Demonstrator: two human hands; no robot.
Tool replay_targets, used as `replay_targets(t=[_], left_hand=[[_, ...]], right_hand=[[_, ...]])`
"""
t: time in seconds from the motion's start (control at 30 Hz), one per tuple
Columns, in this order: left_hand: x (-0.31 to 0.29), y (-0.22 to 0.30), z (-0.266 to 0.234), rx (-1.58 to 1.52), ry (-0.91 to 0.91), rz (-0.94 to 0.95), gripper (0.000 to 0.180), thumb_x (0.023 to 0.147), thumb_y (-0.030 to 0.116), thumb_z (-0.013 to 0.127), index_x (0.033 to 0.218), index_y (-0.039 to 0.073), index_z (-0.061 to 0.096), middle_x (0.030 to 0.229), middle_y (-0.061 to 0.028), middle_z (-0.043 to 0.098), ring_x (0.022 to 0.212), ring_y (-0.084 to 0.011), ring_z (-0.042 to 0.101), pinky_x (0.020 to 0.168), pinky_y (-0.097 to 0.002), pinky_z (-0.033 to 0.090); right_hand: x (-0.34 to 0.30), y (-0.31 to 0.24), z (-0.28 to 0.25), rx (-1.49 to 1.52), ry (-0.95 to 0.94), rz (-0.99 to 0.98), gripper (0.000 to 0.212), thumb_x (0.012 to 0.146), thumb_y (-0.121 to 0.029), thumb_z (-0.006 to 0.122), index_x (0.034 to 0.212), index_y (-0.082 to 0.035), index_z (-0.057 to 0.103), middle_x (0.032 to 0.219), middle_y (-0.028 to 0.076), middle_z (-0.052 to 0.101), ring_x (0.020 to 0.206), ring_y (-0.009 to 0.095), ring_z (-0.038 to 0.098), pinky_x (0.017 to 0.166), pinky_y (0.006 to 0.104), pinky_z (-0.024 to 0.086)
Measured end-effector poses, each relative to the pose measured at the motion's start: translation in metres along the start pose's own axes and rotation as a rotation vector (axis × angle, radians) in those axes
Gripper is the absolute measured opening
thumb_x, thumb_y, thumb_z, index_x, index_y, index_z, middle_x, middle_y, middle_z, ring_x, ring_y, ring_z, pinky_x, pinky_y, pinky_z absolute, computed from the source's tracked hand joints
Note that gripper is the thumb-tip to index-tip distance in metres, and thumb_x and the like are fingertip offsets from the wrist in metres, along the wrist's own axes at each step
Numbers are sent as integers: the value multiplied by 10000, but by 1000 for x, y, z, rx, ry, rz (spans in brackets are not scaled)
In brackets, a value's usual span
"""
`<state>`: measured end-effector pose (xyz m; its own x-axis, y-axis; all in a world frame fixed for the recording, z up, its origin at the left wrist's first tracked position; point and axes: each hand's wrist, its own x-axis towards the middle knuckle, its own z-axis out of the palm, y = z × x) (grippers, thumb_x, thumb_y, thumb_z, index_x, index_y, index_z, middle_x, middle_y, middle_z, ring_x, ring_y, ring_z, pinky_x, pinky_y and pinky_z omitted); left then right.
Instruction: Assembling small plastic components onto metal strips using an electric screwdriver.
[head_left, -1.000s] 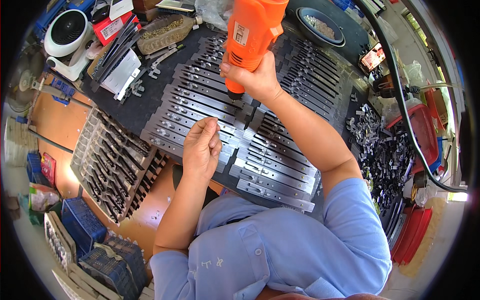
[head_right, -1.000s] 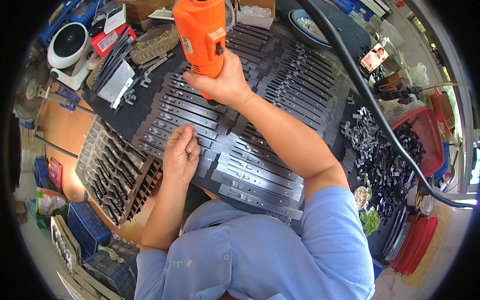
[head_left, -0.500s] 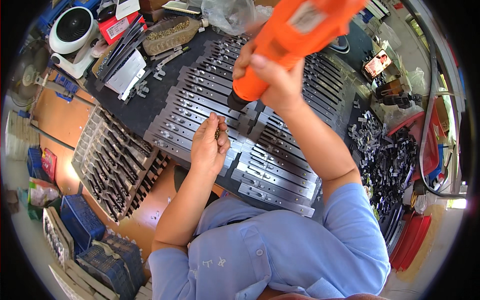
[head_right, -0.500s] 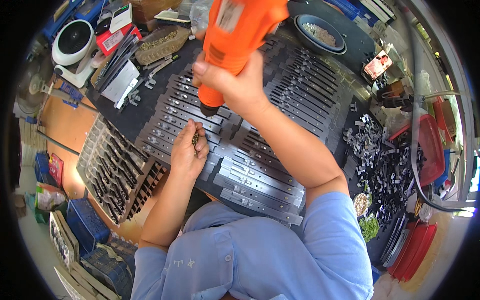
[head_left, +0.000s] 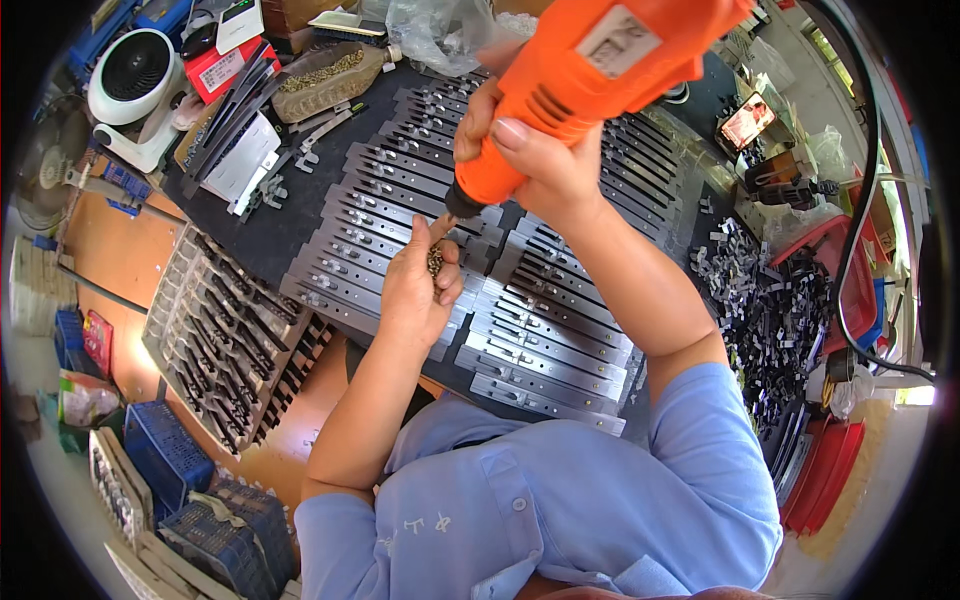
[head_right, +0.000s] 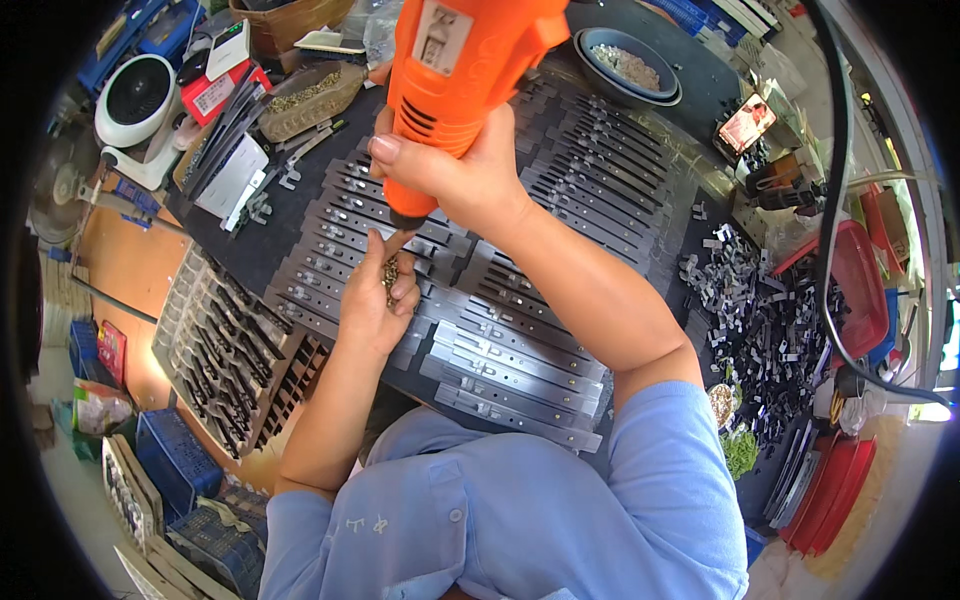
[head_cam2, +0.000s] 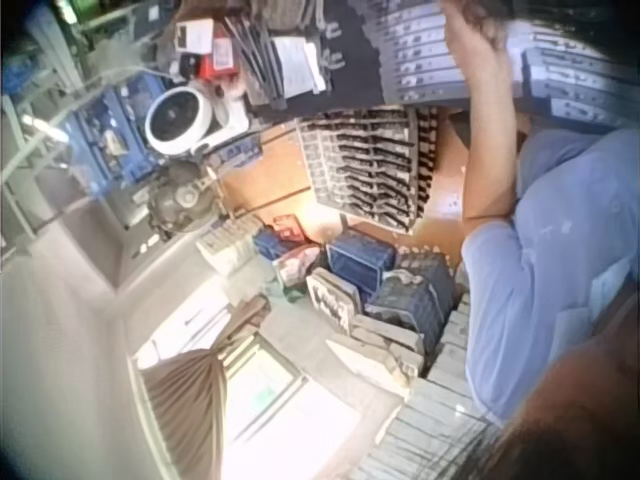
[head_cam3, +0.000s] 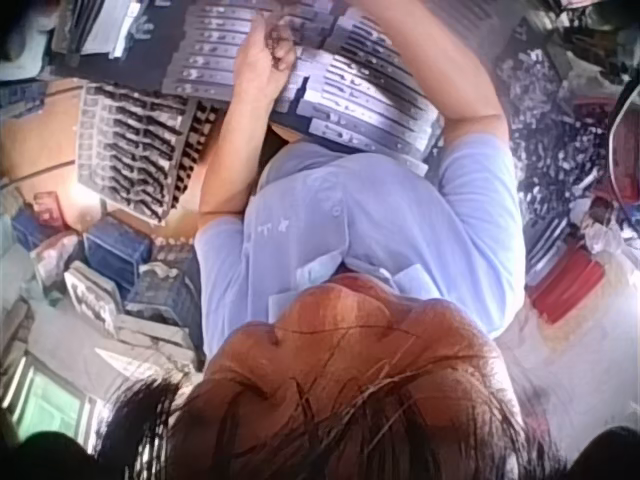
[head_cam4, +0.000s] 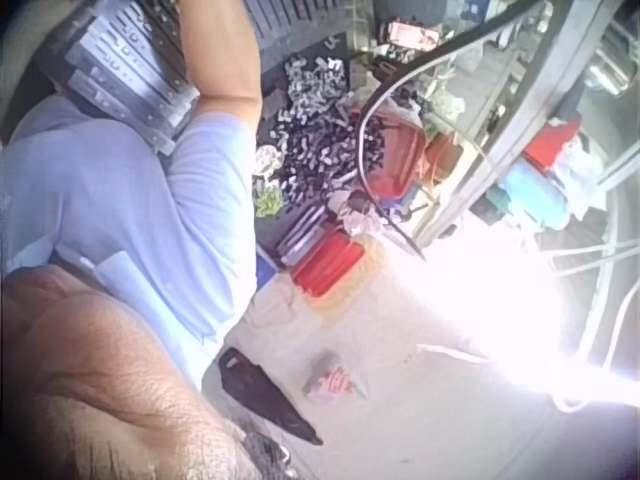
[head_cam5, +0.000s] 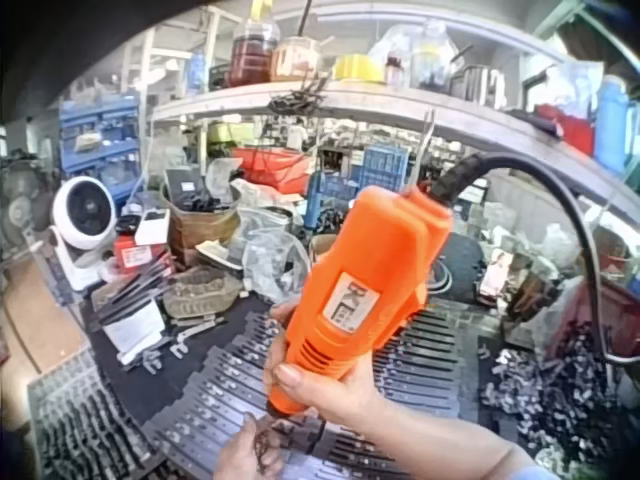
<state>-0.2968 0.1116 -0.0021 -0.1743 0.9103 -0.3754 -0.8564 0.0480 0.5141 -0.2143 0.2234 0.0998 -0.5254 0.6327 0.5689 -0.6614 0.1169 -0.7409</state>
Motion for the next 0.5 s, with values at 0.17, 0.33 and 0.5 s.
replay_targets(t=[0.17, 0.33, 0.5], left_hand=[[-6, 0, -4, 91, 82, 94, 319, 866, 198, 427, 1103, -15, 422, 726, -51, 478, 520, -69, 361, 421, -179, 279], [-6, -1, -5, 82, 91, 162, 174, 846, 160, 481, 983, 53, 470, 735, -55, 498, 515, -63, 366, 420, -177, 288], [-1, -1, -13, 33, 31, 153, 139, 813, 160, 545, 910, 66, 511, 723, -33, 511, 488, -48, 363, 406, -170, 280]], right_hand=[[6, 37, -35, -445, -39, 38, 327, 668, -47, 587, 953, 16, 440, 700, 75, 535, 602, 154, 537, 560, 285, 452], [5, 50, -39, -544, -19, 48, 281, 665, -37, 605, 911, 16, 478, 713, 52, 552, 597, 125, 541, 556, 263, 460], [5, 55, -36, -517, 6, 79, 286, 664, -33, 608, 916, 20, 483, 710, 49, 553, 600, 125, 542, 558, 262, 462]])
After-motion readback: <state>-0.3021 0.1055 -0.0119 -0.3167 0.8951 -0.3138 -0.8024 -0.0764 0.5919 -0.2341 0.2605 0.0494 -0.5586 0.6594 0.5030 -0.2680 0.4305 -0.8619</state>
